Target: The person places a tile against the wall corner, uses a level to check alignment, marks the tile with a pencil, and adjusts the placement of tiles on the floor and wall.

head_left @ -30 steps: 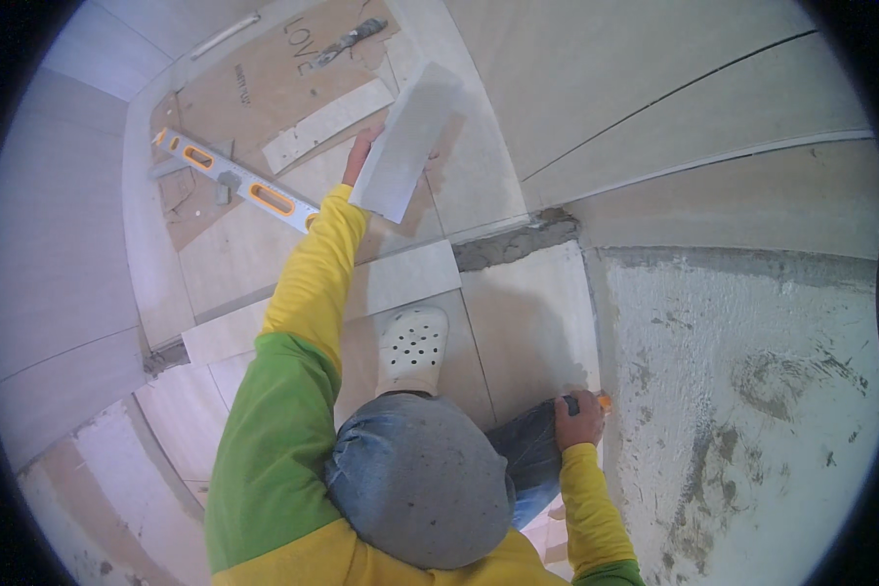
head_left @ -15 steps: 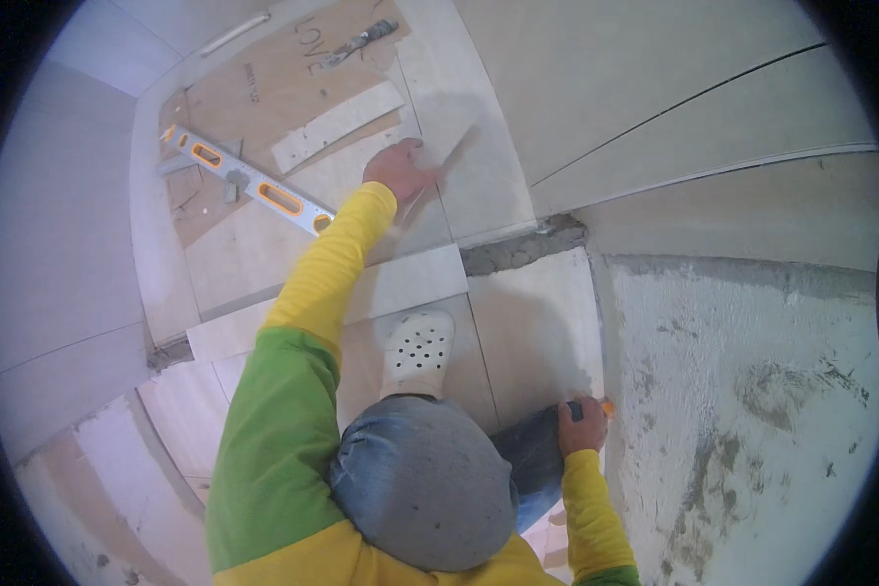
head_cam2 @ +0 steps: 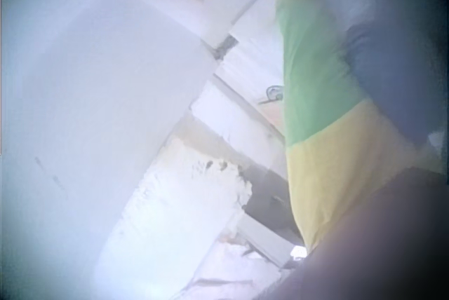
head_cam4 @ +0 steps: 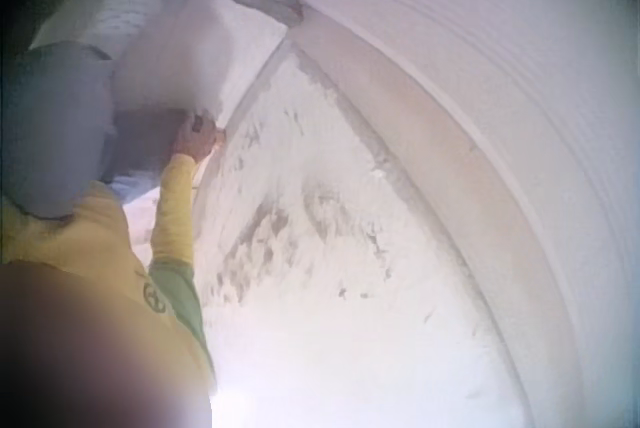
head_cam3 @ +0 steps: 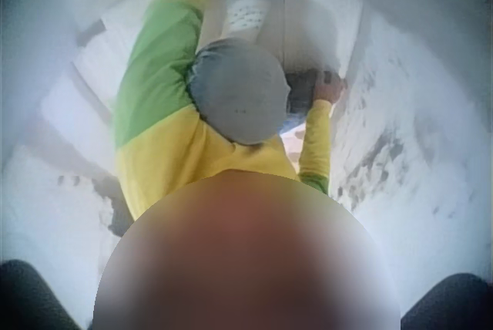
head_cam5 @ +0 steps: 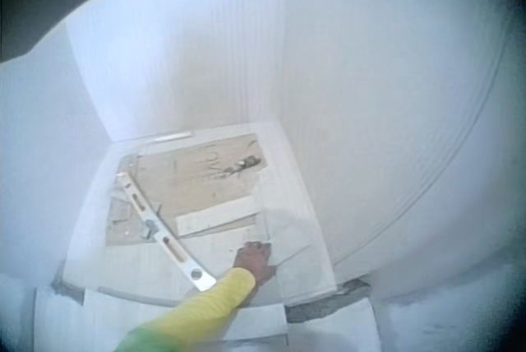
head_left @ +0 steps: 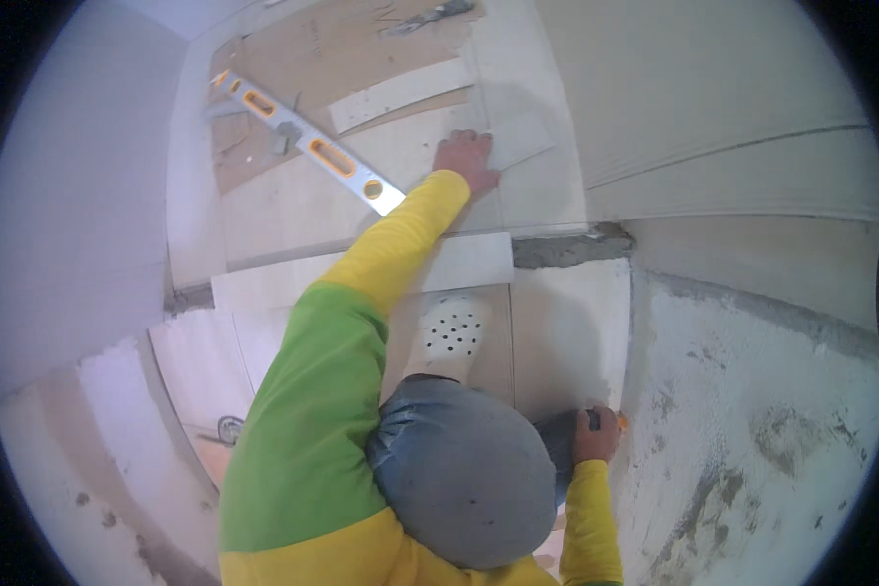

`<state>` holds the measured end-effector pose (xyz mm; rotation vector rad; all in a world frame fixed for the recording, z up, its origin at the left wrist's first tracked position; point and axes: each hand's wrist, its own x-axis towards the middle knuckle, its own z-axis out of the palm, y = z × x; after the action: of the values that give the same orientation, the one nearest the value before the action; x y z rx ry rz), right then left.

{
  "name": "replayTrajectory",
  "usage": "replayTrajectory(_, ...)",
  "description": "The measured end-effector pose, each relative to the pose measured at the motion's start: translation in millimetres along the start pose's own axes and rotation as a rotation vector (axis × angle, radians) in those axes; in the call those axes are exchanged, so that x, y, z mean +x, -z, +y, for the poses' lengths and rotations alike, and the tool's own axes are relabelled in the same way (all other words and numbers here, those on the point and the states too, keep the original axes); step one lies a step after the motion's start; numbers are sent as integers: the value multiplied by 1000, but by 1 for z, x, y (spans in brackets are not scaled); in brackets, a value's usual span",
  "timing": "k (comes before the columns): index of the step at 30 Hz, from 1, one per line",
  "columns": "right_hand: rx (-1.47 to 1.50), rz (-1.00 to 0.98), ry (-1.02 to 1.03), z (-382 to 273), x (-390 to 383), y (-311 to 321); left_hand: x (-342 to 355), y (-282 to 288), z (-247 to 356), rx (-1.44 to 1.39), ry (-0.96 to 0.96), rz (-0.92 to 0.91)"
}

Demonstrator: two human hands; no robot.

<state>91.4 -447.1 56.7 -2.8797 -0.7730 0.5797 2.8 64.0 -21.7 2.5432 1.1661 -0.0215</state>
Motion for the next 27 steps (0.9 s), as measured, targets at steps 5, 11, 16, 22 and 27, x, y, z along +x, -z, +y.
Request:
replayTrajectory(5, 9, -32, -17, 6, -1, -2, -39, 16, 53, -309, -108, 351)
replayTrajectory(11, 21, 2, 46, 10, 1, -2, -195, 15, 85, -521, -783, -458)
replayTrajectory(16, 0, -17, 21, -5, -1, 5, -253, -79, 43, -472, -918, -105)
replayTrajectory(22, 101, -59, -27, -3, -2, 5, -248, -79, 48, -572, -897, -209)
replayTrajectory(27, 181, -48, 31, 29, 2, -16, -247, -67, 51, -627, -834, -202)
